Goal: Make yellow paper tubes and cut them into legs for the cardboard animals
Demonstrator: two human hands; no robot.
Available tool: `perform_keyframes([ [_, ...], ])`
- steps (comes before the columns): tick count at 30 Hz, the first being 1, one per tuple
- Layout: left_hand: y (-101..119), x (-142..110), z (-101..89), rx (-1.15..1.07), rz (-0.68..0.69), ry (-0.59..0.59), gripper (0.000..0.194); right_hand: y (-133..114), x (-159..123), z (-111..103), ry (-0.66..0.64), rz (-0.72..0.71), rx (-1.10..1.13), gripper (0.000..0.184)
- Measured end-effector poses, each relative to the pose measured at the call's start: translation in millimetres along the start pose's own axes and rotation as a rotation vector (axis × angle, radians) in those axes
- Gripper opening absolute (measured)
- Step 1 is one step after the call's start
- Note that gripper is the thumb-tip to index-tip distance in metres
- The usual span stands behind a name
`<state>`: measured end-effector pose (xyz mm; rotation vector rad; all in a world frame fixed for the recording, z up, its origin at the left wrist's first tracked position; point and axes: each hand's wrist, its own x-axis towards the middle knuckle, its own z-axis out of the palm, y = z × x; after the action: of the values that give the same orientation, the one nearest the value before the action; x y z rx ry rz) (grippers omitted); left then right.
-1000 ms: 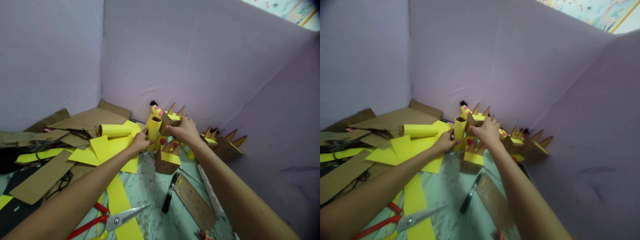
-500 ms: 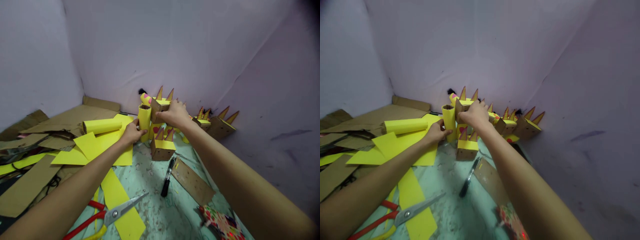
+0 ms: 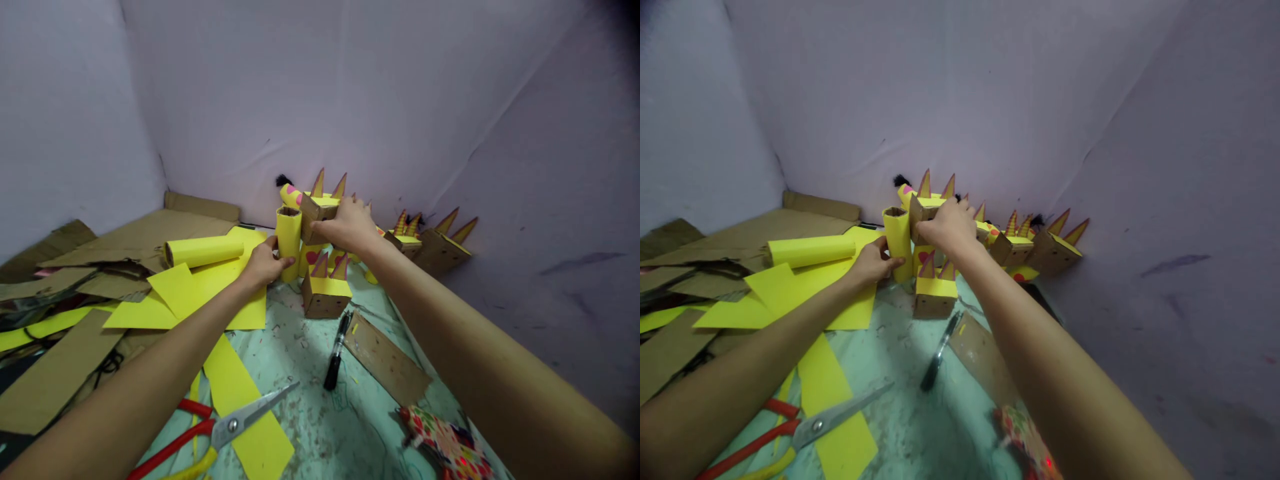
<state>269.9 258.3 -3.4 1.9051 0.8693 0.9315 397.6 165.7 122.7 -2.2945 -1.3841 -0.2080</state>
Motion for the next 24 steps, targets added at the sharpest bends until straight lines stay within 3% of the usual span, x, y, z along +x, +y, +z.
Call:
perform_keyframes([
  [4, 4, -2, -0.7, -0.042, -0.01, -0.011, 0.049, 1, 0, 1, -0.017, 0.002, 0.012, 0.069],
  [8, 6, -3, -1.7, -0.096, -0.016, -0.023, 0.049, 1, -5, -4, 0.021, 0.013, 0.039, 0.085],
  [12, 16, 1, -11.4, -0.11, -0.016, -0.01, 0.05, 4, -28, -25, 0.147, -0.025, 0.117, 0.084],
  [16, 46, -4, -33.6, -0.123, -0.046, -0.026, 0.052, 13, -68, -52, 0.219, -0.046, 0.356, 0.07],
  [20, 86, -35, -55.0, -0.184, -0.105, -0.11, 0.049, 25, -117, -63, 0.074, 0.035, 0.805, 0.054],
  [24, 112, -100, -57.0, -0.324, -0.217, -0.291, 0.044, 29, -175, -48, -0.217, 0.202, 1.178, 0.057],
])
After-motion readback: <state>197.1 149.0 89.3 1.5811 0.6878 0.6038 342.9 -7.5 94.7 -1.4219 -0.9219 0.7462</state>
